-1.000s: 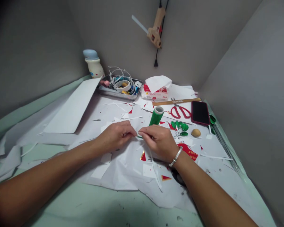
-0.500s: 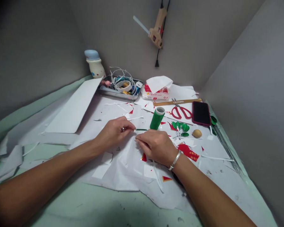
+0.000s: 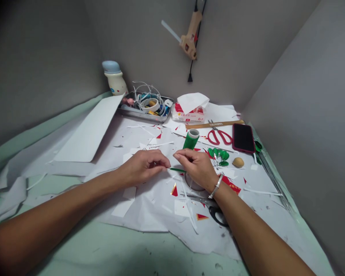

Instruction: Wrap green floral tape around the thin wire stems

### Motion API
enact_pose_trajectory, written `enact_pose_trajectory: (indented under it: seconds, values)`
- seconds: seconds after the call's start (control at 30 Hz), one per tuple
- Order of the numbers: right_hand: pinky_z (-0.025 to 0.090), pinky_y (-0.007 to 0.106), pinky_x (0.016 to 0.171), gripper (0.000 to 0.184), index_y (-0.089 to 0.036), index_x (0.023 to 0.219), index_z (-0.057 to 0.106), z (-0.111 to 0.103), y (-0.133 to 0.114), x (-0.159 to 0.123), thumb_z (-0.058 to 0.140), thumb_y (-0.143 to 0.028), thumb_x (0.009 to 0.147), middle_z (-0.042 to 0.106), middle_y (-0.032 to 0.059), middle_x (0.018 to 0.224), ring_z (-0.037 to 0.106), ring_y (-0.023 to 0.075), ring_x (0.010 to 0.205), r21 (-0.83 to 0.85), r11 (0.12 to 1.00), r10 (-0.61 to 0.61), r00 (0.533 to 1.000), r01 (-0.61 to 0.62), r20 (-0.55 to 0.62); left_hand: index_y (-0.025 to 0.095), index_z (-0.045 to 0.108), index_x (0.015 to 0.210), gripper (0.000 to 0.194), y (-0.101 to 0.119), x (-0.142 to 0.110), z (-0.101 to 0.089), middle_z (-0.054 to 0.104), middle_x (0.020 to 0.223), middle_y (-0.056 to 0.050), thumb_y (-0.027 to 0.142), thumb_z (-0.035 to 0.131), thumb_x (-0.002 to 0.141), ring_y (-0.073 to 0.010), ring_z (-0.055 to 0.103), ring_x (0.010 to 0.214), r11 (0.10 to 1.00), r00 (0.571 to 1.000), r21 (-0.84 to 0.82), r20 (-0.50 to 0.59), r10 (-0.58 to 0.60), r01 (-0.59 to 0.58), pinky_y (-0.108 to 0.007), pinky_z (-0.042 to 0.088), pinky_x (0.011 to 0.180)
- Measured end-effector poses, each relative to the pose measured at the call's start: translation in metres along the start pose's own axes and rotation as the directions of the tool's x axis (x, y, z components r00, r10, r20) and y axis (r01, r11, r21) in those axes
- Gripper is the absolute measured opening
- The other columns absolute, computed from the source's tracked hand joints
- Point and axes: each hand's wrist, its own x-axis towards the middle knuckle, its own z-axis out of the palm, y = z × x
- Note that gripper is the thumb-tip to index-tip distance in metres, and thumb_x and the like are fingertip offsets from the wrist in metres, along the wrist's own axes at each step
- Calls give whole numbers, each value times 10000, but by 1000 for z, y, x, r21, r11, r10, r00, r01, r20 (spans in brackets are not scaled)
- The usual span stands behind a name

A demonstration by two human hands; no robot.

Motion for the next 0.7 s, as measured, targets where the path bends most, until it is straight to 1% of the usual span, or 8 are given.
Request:
enact_pose_trajectory:
  seconds: [0.17,0.2,0.27,0.37,0.47,0.53,0.63,0.7]
  values:
    - [399,206,534,190,-198,851,699,2,-1,0,559,-325,869,579,-34,590,488,89,524,40,999,2,999,-3,47,212,577,1058,257,-4,0,3,645,807,-1,166,559,806,-121,564,715,990,997,-117,26,-76,78,-263,432,709]
    - [398,206,534,190,-197,851,698,2,-2,0,557,-323,869,577,-33,593,486,89,525,42,999,-4,999,2,50,211,576,1048,245,-4,0,3,648,807,-3,177,561,807,-124,568,720,988,995,-122,36,-89,93,-266,433,711]
    - [402,208,546,184,-194,842,696,2,-2,0,560,-315,865,590,-25,622,495,92,542,44,999,-16,999,14,41,206,609,962,161,-3,1,2,654,838,-15,189,555,811,-135,573,755,991,994,-92,59,-95,100,-275,430,723]
    - [412,210,553,181,-192,842,691,1,-1,0,563,-319,861,596,-24,621,503,95,544,47,999,-7,999,5,36,206,639,856,119,-1,1,0,649,869,-19,168,536,810,-143,568,792,996,995,-49,71,-64,68,-286,422,751]
    - [418,212,545,201,-195,854,684,1,4,2,552,-347,867,594,-28,599,512,102,535,36,999,17,999,-18,41,209,643,851,128,2,1,-1,631,868,-15,169,527,815,-137,557,795,996,999,-83,33,-35,38,-283,419,764]
    - [436,216,584,196,-199,854,683,2,8,2,542,-332,873,644,-14,680,559,114,602,15,1000,1,999,-1,50,204,640,852,112,2,1,-2,616,843,-11,201,532,822,-128,541,762,990,998,-129,5,-56,56,-273,419,735]
    - [455,226,682,170,-211,885,694,5,10,0,527,-242,871,702,1,836,617,130,733,-59,995,-79,991,86,107,191,623,862,108,1,3,-2,593,790,-4,238,531,829,-115,509,694,971,991,-211,-42,-125,114,-254,414,663]
    - [452,234,699,178,-219,896,701,8,7,-3,525,-214,865,710,5,845,625,134,743,-136,976,-146,975,170,169,184,607,863,104,-2,4,-2,598,794,-6,233,522,827,-116,510,693,963,981,-231,-99,-167,141,-251,416,648]
